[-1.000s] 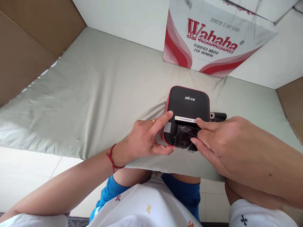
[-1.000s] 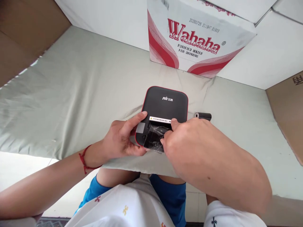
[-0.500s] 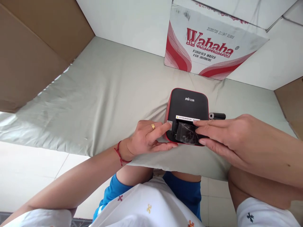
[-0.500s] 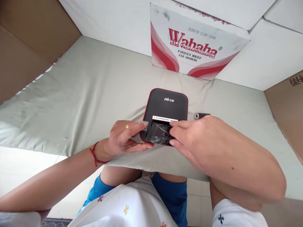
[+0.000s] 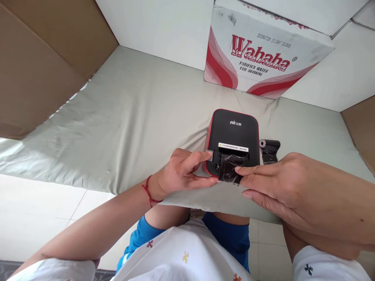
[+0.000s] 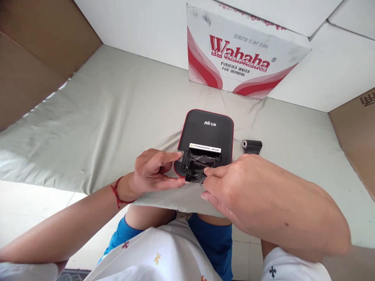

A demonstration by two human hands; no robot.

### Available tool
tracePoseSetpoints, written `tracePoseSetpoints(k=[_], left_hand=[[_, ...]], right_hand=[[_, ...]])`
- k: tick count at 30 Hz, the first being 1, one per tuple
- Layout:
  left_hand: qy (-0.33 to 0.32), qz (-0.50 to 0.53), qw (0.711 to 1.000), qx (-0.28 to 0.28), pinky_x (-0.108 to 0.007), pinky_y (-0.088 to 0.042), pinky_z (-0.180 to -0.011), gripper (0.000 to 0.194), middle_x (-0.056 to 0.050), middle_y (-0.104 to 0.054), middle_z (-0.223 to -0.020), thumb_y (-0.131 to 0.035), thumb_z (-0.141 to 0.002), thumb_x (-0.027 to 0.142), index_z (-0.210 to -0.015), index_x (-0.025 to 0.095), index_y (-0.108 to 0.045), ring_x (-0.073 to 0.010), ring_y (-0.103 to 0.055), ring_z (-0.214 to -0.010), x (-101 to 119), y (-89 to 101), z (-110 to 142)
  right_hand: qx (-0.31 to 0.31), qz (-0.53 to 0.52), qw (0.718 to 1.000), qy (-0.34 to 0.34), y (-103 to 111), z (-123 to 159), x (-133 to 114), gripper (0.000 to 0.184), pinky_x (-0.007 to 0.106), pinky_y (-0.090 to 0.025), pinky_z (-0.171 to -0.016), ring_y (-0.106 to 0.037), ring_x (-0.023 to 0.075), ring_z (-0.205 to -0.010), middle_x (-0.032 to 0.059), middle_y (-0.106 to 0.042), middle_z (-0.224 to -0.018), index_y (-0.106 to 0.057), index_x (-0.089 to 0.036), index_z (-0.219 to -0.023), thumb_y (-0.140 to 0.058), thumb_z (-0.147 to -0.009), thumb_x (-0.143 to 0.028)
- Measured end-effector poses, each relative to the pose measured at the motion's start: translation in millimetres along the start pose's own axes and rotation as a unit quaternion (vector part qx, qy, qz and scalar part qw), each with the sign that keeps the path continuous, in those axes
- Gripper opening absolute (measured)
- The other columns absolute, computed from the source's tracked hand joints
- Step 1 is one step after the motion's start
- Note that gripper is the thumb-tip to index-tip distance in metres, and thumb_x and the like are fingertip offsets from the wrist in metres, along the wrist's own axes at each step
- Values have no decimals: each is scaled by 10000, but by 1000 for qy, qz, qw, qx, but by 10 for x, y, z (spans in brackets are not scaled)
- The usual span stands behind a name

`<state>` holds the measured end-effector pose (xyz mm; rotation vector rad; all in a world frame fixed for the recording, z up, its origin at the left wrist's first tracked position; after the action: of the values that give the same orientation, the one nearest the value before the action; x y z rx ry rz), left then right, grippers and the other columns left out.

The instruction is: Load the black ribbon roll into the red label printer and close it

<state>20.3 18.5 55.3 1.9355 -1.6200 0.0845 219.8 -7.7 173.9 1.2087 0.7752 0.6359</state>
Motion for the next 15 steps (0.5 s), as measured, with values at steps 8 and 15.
tracePoseSetpoints(k=[8,15], left_hand=[[29,58,998,-21,-208,-247,-446,399,132,-471,-585,-732,-1037,577,-1125,205,-619,-44,-306,-435,-46,-53,-10],[-3,25,1000,-15,-207,-239,-423,514,123,-517,-591,-673,-1035,679,-1187,196,-584,-52,-390,-410,-111,-110,66]], right_hand=[[25,-44,999,-4,-22,-94,72,295,329,-461,-631,-706,184,-680,43,-801,-891,-781,-237,-1027,-503,-1111,-287],[30,-56,980,-187,-80,-566,533,376,338,-392,-682,-591,165,-648,15,-733,-771,-758,-219,-951,-429,-1115,-296]])
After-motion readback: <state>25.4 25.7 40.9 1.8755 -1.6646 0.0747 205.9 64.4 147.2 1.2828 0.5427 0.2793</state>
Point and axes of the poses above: each hand's wrist, its own z-axis away from the middle knuckle, its own y-axis out of the back of the hand, x = y × z, the point moved 5 cm from there along -z, towards the middle knuckle
